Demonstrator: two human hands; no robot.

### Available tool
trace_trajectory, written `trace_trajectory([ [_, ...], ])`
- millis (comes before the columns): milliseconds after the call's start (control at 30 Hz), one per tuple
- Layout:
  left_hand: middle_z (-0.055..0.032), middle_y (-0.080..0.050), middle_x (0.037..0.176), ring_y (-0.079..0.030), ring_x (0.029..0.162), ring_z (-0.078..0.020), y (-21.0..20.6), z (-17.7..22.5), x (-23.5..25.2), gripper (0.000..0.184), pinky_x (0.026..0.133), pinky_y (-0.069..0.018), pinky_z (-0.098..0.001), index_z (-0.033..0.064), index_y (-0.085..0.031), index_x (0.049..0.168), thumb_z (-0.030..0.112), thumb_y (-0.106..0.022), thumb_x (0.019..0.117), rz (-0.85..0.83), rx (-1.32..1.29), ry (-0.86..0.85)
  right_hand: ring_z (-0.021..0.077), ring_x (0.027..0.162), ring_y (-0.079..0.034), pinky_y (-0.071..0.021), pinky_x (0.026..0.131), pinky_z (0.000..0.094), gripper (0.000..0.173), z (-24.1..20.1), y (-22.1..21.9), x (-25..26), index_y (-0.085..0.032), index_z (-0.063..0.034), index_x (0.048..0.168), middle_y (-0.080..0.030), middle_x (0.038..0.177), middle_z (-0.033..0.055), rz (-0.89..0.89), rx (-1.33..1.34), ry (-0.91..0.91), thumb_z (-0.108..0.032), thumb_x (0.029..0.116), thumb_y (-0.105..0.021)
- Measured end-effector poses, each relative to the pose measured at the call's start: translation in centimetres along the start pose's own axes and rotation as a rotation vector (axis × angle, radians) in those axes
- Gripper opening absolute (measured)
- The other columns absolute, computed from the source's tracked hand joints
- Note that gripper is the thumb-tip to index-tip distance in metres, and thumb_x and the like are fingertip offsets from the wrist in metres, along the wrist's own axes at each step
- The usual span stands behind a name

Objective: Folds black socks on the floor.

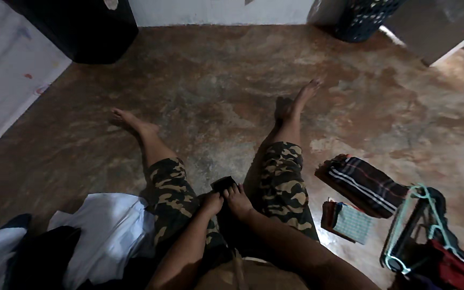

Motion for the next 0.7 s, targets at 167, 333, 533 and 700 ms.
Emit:
trace_trajectory([
  [167,-0.0267,-0.052,0.145,-0.059,0.127,-0.0382,0.2,-1.2,0.2,0.052,0.106,-0.0481,-0.0537,0.0004,-0.045,0.149,0.035,-0.041,0.1112,0.037,-0.297,0.052,0.0449,0.148,-0.032,-0.0231,0.12,0.0662,0.046,0.6,1.0,0.0,-0.047,0.0031,0.147,-0.034,0.16,0.0244,-0.014,0.094,0.013,0.001,0.1009,-0.05],
  [333,-0.0283,-0.051,0.144,-0.063,0.117,-0.0388,0.2,-1.8,-0.9,0.051,0.098,-0.052,-0.0508,0.0022,-0.039,0.153,0.034,-0.036,0.113,0.095,-0.684,0.122,0.0409,0.137,-0.048,-0.0428,0.112,0.053,0.067,4.2,1.7,0.3,-0.054,0.0021,0.14,-0.046,0.149,0.027,0.023,0.399,-0.181,-0.027,0.085,-0.078],
  [533,-0.0249,-0.034,0.16,-0.048,0.139,-0.0397,0.0,-1.7,-1.6,0.049,0.108,-0.0469,-0.0546,0.0044,-0.03,0.158,0.02,-0.039,0.1123,0.102,-0.901,0.071,0.0304,0.106,-0.066,-0.0524,0.095,0.0507,0.049,5.8,-0.2,0.1,-0.066,-0.0014,0.124,-0.069,0.115,0.0192,0.032,0.974,-0.306,-0.035,0.0907,-0.077],
  [700,-0.0167,-0.03,0.165,-0.037,0.149,-0.0307,0.7,-1.1,-2.8,0.055,0.117,-0.0374,-0.056,0.0121,-0.025,0.163,0.034,-0.033,0.1132,0.129,-0.922,-0.054,0.023,0.094,-0.069,-0.0589,0.084,0.0408,0.046,4.5,0.2,-2.0,-0.059,-0.0015,0.131,-0.07,0.109,0.0153,0.0,1.532,-0.339,-0.031,0.0968,-0.071],
])
Point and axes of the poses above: each hand's wrist, its own x-axis towards the middle knuckle, its own y-axis out of the back of the hand, z = x × y, the point moved 10 cm from there along x, towards the middle knuckle
